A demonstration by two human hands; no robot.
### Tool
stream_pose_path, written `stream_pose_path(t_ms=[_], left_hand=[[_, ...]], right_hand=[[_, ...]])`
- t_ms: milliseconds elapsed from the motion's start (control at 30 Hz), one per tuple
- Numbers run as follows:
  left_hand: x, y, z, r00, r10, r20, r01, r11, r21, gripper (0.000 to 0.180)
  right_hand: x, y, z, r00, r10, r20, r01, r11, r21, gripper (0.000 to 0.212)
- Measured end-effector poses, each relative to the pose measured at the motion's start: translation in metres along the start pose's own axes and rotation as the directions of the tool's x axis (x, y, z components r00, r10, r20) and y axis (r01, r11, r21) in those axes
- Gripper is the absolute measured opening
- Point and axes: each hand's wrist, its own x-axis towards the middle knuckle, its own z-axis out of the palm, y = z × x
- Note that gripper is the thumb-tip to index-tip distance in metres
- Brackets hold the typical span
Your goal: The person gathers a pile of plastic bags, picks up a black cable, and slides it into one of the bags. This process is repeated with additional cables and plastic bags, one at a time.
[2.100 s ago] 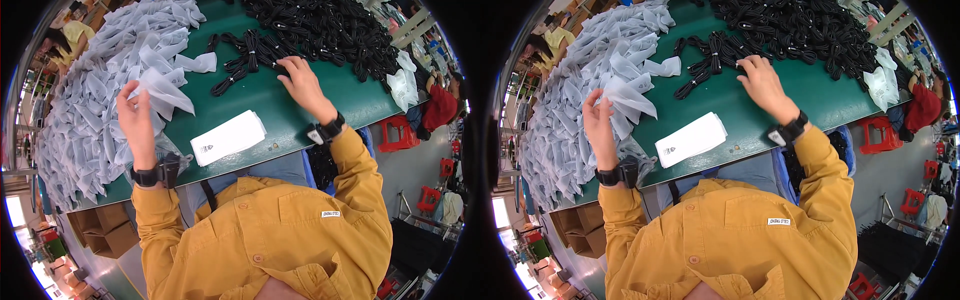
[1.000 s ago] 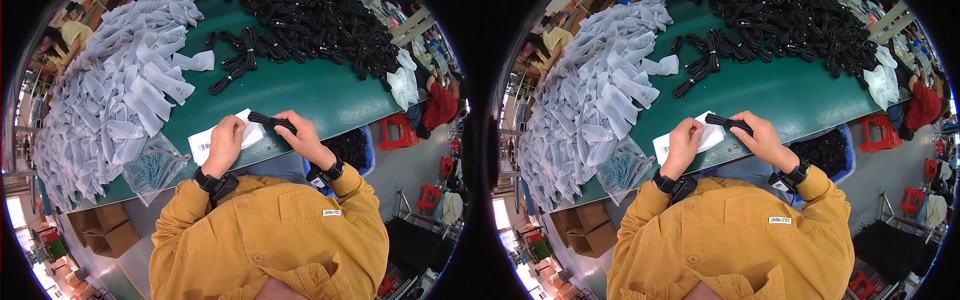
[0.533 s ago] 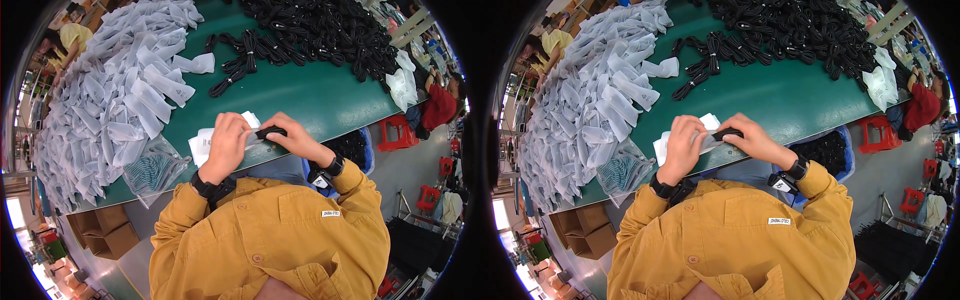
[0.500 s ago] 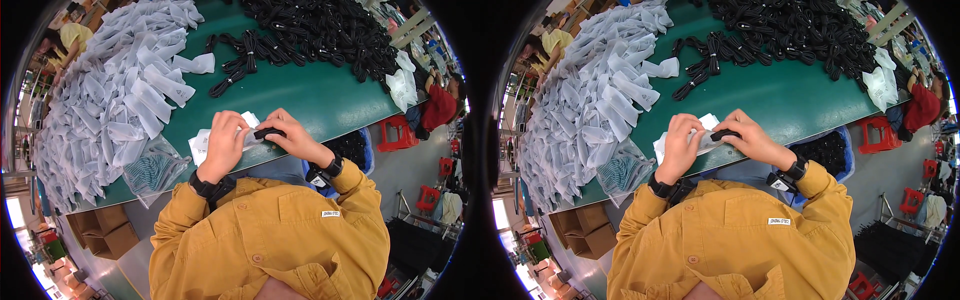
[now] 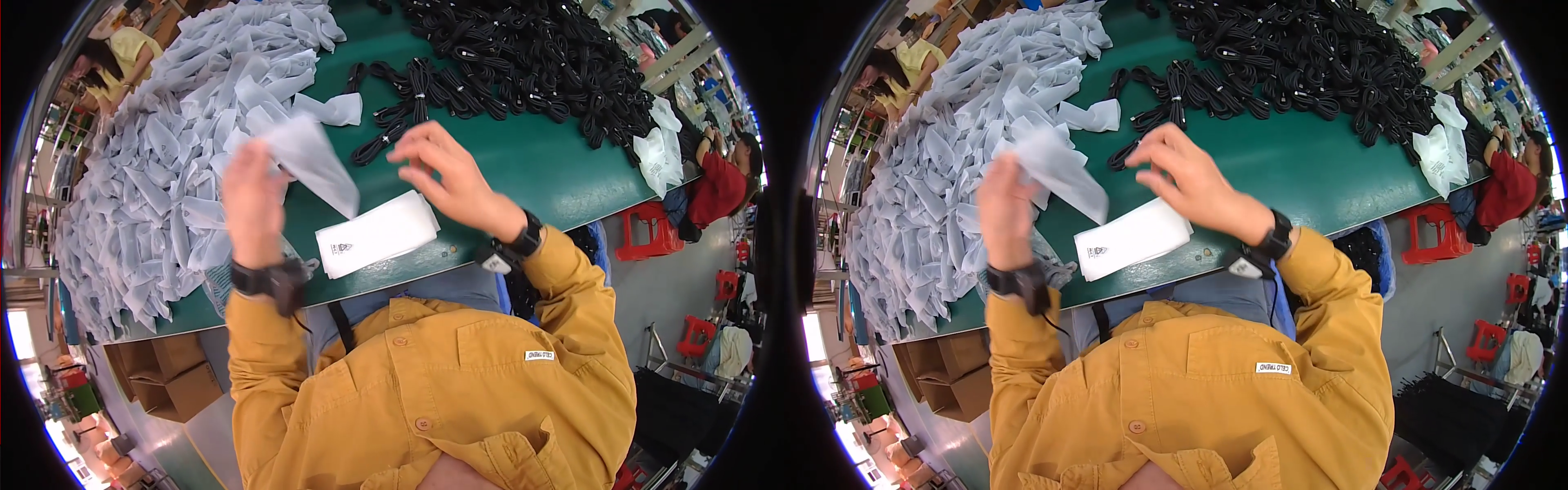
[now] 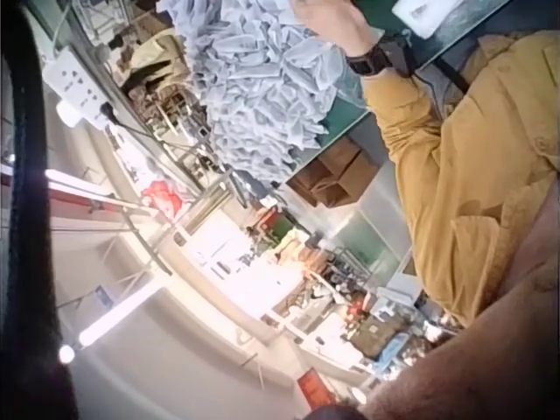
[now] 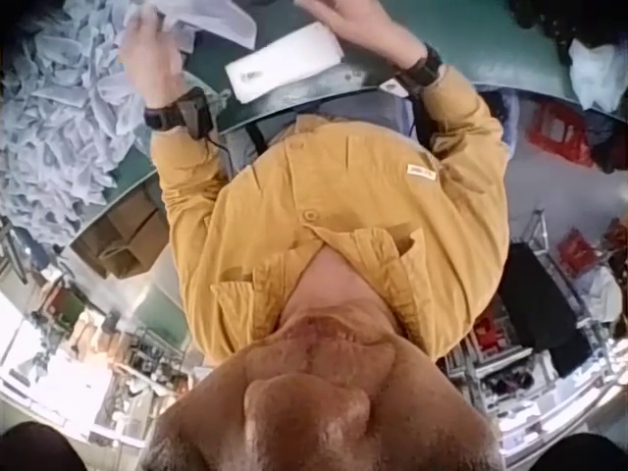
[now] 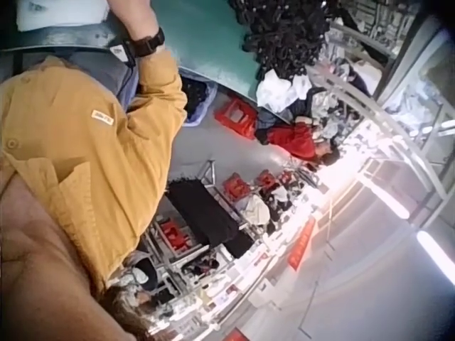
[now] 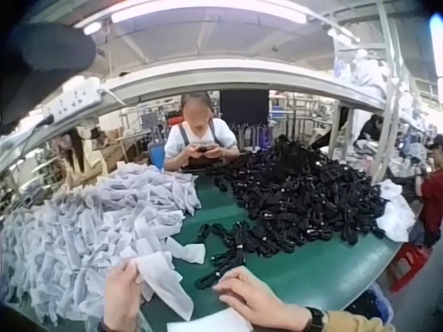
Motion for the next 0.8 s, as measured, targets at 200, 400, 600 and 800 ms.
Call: stream_pose_path(t_ms=[200, 400, 600, 800], left_hand=[[-0.021, 0.013, 0.019, 0.824, 0.499, 0.269, -0.513, 0.455, 0.728, 0.023], [-0.089, -0.073, 0.062, 0.806, 0.016, 0.592, -0.492, 0.575, 0.654, 0.013], [-0.095, -0.098, 0.067, 0.788, 0.037, 0.615, -0.59, 0.334, 0.735, 0.009], [-0.093, -0.104, 0.06, 0.823, 0.069, 0.564, -0.537, 0.418, 0.732, 0.008]], right_hand=[[0.021, 0.083, 0.014, 0.982, -0.129, 0.134, 0.18, 0.85, -0.496, 0.033], [0.012, 0.079, 0.026, 0.968, -0.025, 0.248, 0.192, 0.711, -0.677, 0.033], [-0.028, 0.053, 0.011, 0.938, 0.345, 0.013, -0.322, 0.887, -0.331, 0.032], [-0.065, 0.017, -0.001, 0.9, 0.435, -0.03, -0.431, 0.897, 0.097, 0.033]])
